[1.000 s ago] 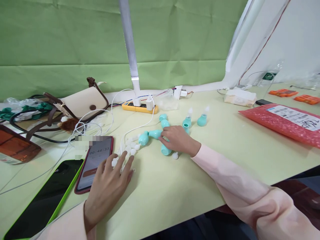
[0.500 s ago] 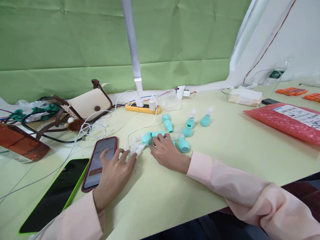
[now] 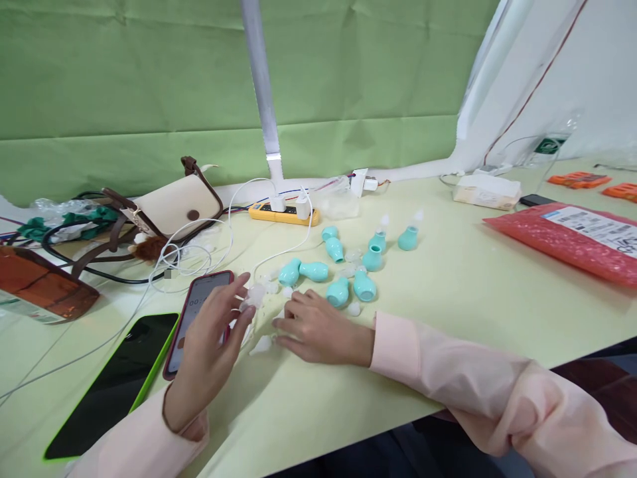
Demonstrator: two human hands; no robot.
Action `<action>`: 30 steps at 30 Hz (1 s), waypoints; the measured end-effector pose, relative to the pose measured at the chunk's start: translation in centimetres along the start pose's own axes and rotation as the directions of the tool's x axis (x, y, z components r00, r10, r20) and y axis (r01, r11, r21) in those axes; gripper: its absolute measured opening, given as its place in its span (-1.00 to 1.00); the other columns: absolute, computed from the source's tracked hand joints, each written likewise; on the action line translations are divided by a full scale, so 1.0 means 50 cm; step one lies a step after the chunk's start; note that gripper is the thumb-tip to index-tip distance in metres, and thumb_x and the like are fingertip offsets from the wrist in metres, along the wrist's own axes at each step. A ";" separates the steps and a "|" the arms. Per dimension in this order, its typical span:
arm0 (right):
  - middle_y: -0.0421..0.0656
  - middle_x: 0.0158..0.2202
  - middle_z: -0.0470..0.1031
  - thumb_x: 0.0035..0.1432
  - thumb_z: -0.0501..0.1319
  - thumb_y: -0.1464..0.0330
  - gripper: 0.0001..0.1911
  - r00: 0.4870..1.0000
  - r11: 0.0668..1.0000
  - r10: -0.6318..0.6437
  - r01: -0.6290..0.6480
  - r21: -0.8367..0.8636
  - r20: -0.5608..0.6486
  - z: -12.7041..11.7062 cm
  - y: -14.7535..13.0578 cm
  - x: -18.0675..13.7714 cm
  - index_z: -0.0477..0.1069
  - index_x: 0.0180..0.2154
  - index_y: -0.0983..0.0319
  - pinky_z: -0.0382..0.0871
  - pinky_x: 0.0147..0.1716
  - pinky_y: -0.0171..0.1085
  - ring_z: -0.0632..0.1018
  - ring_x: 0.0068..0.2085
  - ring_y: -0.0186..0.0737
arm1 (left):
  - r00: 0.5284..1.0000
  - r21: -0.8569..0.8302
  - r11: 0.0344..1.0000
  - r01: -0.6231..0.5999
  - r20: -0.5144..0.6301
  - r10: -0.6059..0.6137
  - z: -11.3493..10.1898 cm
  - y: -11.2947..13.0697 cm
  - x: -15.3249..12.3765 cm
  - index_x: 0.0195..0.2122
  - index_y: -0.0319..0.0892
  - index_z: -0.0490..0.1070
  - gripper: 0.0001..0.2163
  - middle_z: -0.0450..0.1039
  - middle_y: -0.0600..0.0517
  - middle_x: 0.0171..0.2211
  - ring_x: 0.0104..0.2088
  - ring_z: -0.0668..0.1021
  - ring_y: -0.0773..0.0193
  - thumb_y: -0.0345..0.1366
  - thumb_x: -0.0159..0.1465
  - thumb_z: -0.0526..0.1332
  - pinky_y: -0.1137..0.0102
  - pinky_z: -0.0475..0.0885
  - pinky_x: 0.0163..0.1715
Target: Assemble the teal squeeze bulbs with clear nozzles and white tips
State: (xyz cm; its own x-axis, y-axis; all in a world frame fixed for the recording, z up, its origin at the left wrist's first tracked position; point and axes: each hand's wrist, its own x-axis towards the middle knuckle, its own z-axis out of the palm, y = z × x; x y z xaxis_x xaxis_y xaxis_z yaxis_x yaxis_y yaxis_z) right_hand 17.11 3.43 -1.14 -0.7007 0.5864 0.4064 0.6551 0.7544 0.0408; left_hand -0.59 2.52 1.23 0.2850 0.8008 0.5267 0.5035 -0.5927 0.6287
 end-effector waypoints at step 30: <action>-0.08 -0.45 0.44 -0.07 0.22 0.52 -0.96 0.973 0.599 0.174 0.019 0.801 -0.153 -0.081 -0.016 -0.019 0.44 -0.47 0.34 0.39 -0.45 -0.41 0.48 -0.43 -0.38 | 0.703 -0.736 0.169 0.655 0.513 -0.492 0.037 0.037 -0.069 -0.22 -0.21 0.41 -0.76 0.47 0.00 -0.29 -0.30 0.51 0.27 -0.37 0.05 0.27 0.38 0.46 -0.28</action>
State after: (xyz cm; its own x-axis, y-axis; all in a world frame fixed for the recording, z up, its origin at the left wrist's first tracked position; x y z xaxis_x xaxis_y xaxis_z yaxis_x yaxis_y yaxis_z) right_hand 18.40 1.09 2.15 -0.5243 0.6567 0.5422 0.1525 0.6988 -0.6989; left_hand 0.89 -1.16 -0.48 0.3713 0.8990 -0.2324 -0.3287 0.3613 0.8726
